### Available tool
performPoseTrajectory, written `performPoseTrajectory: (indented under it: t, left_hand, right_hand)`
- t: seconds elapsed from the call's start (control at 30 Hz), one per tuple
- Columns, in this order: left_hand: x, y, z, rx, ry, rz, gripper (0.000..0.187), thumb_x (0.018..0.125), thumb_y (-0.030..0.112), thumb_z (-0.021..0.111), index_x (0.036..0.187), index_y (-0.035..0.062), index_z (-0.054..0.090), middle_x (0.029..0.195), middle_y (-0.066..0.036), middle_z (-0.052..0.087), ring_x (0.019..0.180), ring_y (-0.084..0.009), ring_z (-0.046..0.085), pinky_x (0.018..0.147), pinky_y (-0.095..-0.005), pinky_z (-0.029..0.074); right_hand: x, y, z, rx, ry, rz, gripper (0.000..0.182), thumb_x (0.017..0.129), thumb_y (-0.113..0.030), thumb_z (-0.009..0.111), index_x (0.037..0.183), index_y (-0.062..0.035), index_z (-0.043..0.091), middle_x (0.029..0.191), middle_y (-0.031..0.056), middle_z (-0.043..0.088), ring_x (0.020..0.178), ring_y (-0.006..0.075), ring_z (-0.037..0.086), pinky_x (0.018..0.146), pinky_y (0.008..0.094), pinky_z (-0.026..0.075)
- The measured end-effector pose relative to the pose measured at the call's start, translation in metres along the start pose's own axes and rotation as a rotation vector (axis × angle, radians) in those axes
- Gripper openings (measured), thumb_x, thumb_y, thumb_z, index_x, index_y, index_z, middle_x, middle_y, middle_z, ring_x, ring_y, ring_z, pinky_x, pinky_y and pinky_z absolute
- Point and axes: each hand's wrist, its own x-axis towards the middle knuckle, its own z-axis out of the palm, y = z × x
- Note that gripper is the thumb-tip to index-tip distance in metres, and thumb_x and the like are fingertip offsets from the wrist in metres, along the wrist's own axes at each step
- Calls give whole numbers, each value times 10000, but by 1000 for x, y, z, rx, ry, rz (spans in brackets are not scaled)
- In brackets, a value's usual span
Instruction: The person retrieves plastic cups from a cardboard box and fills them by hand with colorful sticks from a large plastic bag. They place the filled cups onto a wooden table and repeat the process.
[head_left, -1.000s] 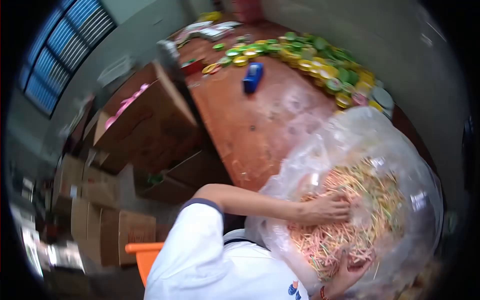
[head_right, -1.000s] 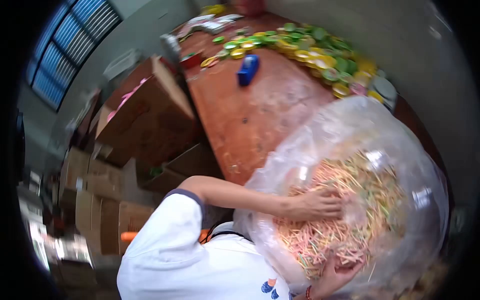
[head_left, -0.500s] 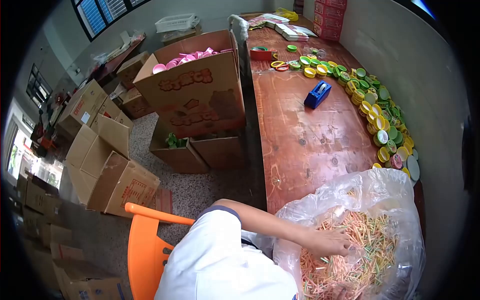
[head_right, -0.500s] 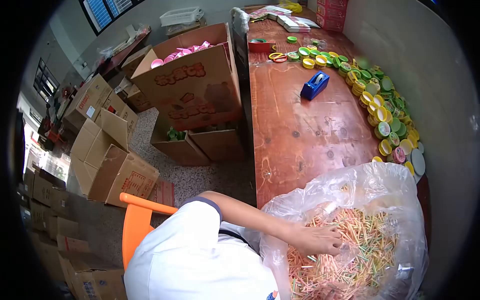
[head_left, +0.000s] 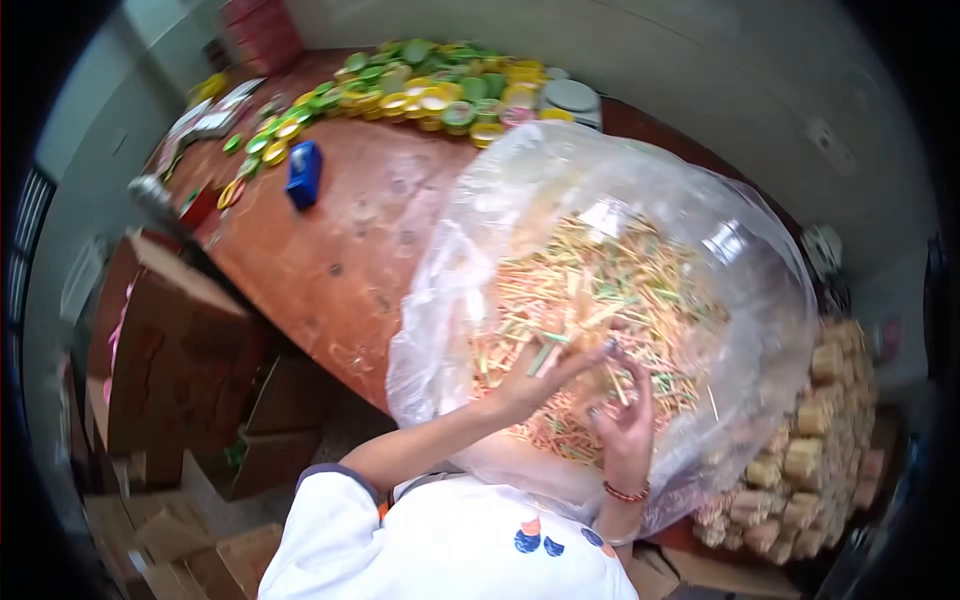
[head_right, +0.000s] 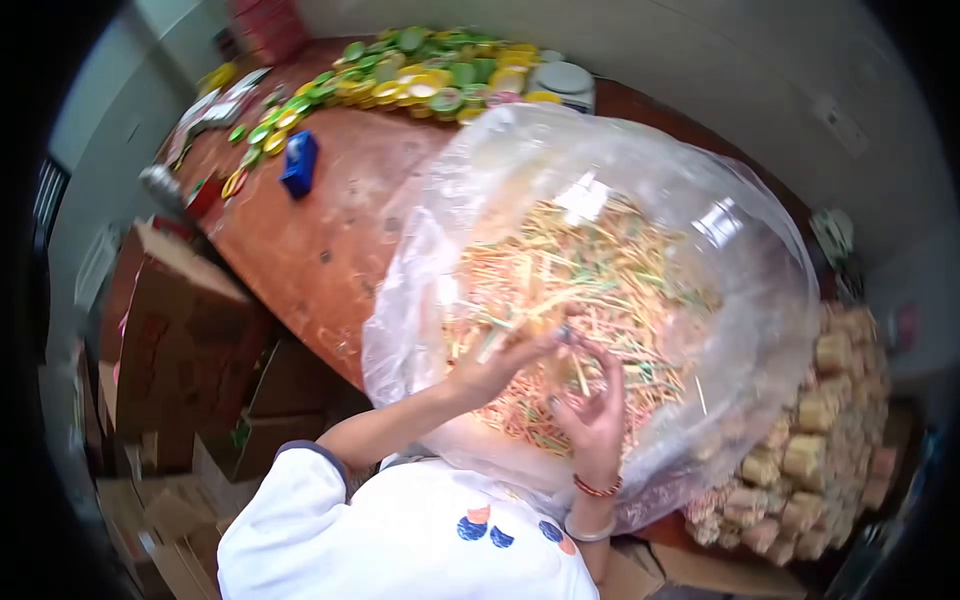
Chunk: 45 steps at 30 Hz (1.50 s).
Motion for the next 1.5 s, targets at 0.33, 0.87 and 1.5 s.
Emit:
performPoseTrajectory:
  t: [0.33, 0.87, 1.5]
  left_hand:
    - [16, 32, 30, 669, -253, 458, 283, 1019, 167, 629, 1285, 89, 570, 1155, -105, 719, 1349, -301, 560, 1284, -526, 145]
    - [22, 40, 35, 70, -223, 70, 571, 923, 393, 737, 1259, 1, 495, 1207, -101, 561, 1343, -301, 526, 1174, -457, 373]
    - [-5, 64, 16, 1033, -412, 420, 638, 885, 242, 763, 1473, 128, 542, 1576, -203, 366, 1411, -398, 443, 1135, -493, 418]
  right_hand:
    - [7, 27, 4, -547, 270, -276, 697, 676, -85, 913, 1286, -37, 580, 1169, 134, 635, 1073, 303, 658, 901, 413, 545]
    - [4, -18, 18, -728, 209, -177, 684, 697, -80, 886, 1299, -38, 564, 1195, 155, 653, 1130, 355, 646, 930, 430, 540]
    - [3, 2, 8, -658, 361, -145, 810, 666, -100, 923, 1359, -32, 508, 1176, 182, 657, 1112, 357, 661, 915, 431, 547]
